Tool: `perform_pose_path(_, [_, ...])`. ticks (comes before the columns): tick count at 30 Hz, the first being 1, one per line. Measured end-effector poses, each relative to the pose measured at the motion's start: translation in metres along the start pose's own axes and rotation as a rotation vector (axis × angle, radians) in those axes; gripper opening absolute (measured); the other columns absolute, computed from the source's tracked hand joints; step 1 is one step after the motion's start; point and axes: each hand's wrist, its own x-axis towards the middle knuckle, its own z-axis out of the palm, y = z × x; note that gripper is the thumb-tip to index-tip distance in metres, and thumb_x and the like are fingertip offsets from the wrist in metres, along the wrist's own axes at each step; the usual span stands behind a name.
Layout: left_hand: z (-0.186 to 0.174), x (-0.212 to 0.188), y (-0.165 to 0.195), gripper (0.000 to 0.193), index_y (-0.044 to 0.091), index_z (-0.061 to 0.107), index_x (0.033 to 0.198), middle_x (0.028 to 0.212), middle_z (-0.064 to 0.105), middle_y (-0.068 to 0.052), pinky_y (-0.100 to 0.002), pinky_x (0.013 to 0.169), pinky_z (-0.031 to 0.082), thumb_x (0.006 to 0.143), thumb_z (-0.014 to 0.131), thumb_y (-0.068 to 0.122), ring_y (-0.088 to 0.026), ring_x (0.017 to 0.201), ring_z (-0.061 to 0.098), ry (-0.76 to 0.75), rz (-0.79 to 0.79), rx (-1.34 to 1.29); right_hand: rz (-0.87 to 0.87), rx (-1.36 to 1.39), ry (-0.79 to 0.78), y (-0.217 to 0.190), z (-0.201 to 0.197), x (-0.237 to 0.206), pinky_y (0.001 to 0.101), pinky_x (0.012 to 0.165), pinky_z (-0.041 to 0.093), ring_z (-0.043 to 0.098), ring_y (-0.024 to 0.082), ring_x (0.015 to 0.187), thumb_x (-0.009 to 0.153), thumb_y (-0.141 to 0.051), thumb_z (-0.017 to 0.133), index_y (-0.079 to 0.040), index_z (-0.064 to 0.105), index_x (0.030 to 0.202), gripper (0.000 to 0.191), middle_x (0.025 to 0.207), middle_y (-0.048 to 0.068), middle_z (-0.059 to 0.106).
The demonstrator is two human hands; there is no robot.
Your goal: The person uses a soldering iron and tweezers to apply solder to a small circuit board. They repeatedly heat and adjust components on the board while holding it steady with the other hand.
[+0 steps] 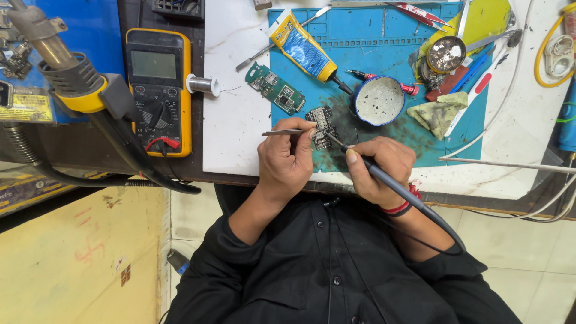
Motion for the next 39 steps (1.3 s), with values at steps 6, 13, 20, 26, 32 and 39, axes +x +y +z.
perform_pose_path(6, [-0.0005, 0.0001, -0.0005, 0.009, 0.003, 0.063, 0.111, 0.091, 0.070, -0.004, -0.024, 0.063, 0.052, 0.103, 0.068, 0.002, -0.008, 0.071, 0.066, 0.001, 0.025, 0.005, 0.004, 0.003, -0.010, -0.0009, 0.0002, 0.0010, 0.0342, 0.062, 0.050, 0.066, 0.025, 0.065, 0.092, -0.002, 0.073, -0.001, 0.063, 0.089, 0.010, 0.080, 0.013, 0.070])
perform_pose_path(13, [-0.0004, -0.0001, -0.0009, 0.009, 0.004, 0.063, 0.111, 0.092, 0.070, -0.004, -0.024, 0.063, 0.053, 0.103, 0.068, 0.003, -0.008, 0.071, 0.066, -0.001, 0.018, 0.001, -0.001, 0.004, -0.013, -0.0003, 0.0005, 0.0004, 0.0341, 0.062, 0.050, 0.066, 0.025, 0.065, 0.091, -0.001, 0.073, -0.001, 0.063, 0.090, 0.010, 0.079, 0.012, 0.070])
perform_pose_path(20, [0.0006, -0.0001, -0.0003, 0.009, 0.004, 0.063, 0.110, 0.091, 0.070, -0.004, -0.025, 0.063, 0.053, 0.103, 0.069, 0.003, -0.009, 0.071, 0.067, 0.001, 0.021, 0.010, -0.001, 0.004, -0.020, -0.0004, -0.0001, 0.0008, 0.0339, 0.062, 0.051, 0.067, 0.025, 0.065, 0.091, 0.000, 0.073, -0.001, 0.063, 0.090, 0.010, 0.080, 0.013, 0.071])
perform_pose_path(26, [-0.0002, -0.0005, -0.0006, 0.009, 0.004, 0.062, 0.110, 0.091, 0.070, -0.005, -0.025, 0.063, 0.054, 0.103, 0.068, 0.003, -0.008, 0.071, 0.067, -0.001, 0.012, 0.004, 0.005, 0.002, -0.025, -0.0006, 0.0000, 0.0008, 0.0340, 0.062, 0.050, 0.066, 0.025, 0.064, 0.090, 0.000, 0.074, -0.001, 0.063, 0.090, 0.011, 0.078, 0.012, 0.070])
perform_pose_path(32, [-0.0005, -0.0003, -0.0012, 0.009, 0.004, 0.063, 0.110, 0.090, 0.070, -0.004, -0.024, 0.062, 0.053, 0.103, 0.068, 0.003, -0.008, 0.070, 0.066, -0.004, 0.011, 0.007, -0.002, 0.010, -0.023, -0.0002, 0.0004, 0.0012, 0.0339, 0.062, 0.050, 0.066, 0.025, 0.064, 0.090, -0.001, 0.073, -0.001, 0.064, 0.090, 0.010, 0.079, 0.012, 0.070])
perform_pose_path(39, [0.0001, 0.0001, -0.0007, 0.008, 0.004, 0.063, 0.109, 0.091, 0.070, -0.005, -0.024, 0.062, 0.053, 0.103, 0.068, 0.003, -0.008, 0.070, 0.066, 0.003, 0.019, 0.007, 0.012, 0.011, -0.030, -0.0012, -0.0001, 0.0013, 0.0338, 0.062, 0.050, 0.066, 0.025, 0.065, 0.091, -0.002, 0.073, -0.001, 0.064, 0.090, 0.009, 0.079, 0.012, 0.070])
